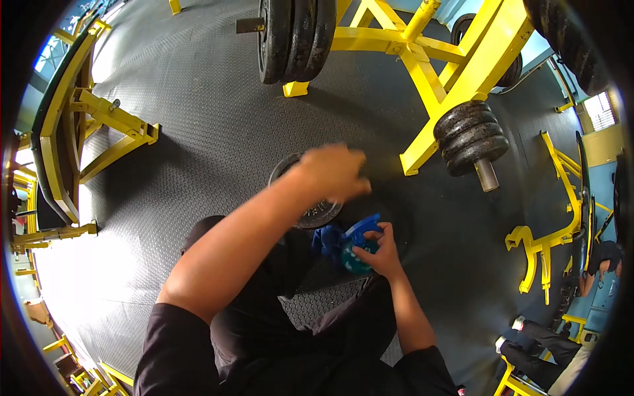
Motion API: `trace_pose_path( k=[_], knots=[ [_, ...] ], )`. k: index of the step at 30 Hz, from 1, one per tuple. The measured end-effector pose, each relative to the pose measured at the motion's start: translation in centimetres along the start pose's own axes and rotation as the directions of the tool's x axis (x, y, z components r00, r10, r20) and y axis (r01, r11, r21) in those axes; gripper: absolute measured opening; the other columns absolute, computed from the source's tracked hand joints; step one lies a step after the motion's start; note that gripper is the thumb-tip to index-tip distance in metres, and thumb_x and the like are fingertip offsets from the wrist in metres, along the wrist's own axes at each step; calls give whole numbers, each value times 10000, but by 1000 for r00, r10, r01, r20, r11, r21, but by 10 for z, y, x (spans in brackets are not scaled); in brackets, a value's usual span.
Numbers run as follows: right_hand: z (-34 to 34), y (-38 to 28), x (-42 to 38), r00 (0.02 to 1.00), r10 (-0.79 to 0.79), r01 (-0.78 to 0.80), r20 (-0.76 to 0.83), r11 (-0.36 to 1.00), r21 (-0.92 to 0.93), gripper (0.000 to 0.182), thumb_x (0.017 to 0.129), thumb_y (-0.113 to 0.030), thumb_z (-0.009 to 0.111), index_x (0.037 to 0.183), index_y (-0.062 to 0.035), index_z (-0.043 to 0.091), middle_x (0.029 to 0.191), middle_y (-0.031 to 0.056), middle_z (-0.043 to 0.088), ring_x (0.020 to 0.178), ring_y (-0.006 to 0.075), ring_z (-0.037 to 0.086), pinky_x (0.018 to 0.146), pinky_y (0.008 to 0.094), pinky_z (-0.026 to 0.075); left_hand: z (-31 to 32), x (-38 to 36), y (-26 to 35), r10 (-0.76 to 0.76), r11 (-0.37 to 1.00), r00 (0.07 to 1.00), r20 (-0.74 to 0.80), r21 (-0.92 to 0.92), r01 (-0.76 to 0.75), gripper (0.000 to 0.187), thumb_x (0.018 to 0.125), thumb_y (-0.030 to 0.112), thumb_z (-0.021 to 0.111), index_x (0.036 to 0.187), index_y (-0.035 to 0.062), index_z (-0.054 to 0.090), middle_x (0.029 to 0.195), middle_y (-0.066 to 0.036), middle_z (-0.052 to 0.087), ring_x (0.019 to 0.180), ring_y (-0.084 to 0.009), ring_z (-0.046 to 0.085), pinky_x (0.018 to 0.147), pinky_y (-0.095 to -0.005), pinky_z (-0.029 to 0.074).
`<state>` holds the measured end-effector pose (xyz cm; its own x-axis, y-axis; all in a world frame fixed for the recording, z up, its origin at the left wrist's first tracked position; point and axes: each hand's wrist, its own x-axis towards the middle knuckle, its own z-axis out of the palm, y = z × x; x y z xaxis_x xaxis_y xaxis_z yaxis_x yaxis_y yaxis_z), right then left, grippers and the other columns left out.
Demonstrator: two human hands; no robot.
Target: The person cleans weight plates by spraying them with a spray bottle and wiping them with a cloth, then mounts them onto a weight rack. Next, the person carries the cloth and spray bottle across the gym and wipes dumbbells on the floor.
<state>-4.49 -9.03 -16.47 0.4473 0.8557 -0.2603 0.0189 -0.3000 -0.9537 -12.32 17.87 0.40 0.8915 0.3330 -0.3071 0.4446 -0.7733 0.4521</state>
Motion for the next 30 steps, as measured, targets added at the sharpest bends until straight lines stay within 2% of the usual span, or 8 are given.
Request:
trace_pose_path(
  k=[3,7,9,14,16,18,22,30],
  knots=[
    [-4,-36,7,976,-193,164,101,955,247,782,781,-126,835,1397,-20,365,1187,94,572,1150,166,561,958,341,459,33,-6,22,167,972,944,284,-210,-109,681,877,449,646,1418,49,541,1221,-266,654,1170,-421,619,1003,-482,493],
    [14,-84,10,974,-227,217,17,947,236,766,775,-123,831,1402,-30,402,1238,150,566,1175,257,576,993,384,460,53,-9,33,209,940,973,93,-292,-174,788,826,240,598,1539,27,341,1007,-267,711,934,-404,709,851,-450,567],
    [28,-95,5,936,-319,133,-150,714,-687,691,788,-118,807,1386,-51,468,1305,177,550,1222,345,556,1022,422,454,64,-12,39,153,936,983,104,-334,-110,812,824,224,593,1552,21,296,982,-261,714,912,-403,712,829,-449,572],
    [48,-80,6,935,-276,174,-220,902,-394,630,807,-139,789,1373,-58,526,1306,146,589,1174,361,593,1003,428,474,70,-12,37,75,948,982,173,-316,-17,817,861,283,615,1554,15,276,986,-266,710,946,-404,704,836,-457,569],
    [55,-60,2,950,-251,162,-187,906,-390,622,817,-146,789,1373,-51,528,1295,121,608,1145,317,621,981,405,489,39,-18,38,44,999,981,187,-28,-40,776,915,398,612,1527,15,328,1110,-272,685,1028,-416,678,881,-480,549],
    [67,-25,-2,981,-53,64,-185,997,51,568,814,-113,806,1314,-25,552,1267,78,626,1093,241,634,927,370,520,9,-15,31,-61,998,995,-76,-3,61,753,950,492,574,1496,13,375,1210,-269,646,1096,-426,648,917,-496,527],
    [100,21,-16,996,66,-56,-54,982,180,572,813,-135,833,1309,-57,558,1303,38,594,1030,165,613,916,329,517,-25,0,-7,-88,982,854,-513,-187,-11,612,957,386,589,1419,-2,484,1188,-241,655,1080,-386,660,962,-452,505],
    [143,33,2,973,28,-57,-228,991,-122,357,881,-353,769,1010,-29,690,796,44,692,726,126,645,715,278,498,-43,-9,-17,-164,935,818,-552,-352,-51,510,951,282,603,1348,-33,549,1051,-207,715,1047,-363,683,961,-423,499]
  ],
)
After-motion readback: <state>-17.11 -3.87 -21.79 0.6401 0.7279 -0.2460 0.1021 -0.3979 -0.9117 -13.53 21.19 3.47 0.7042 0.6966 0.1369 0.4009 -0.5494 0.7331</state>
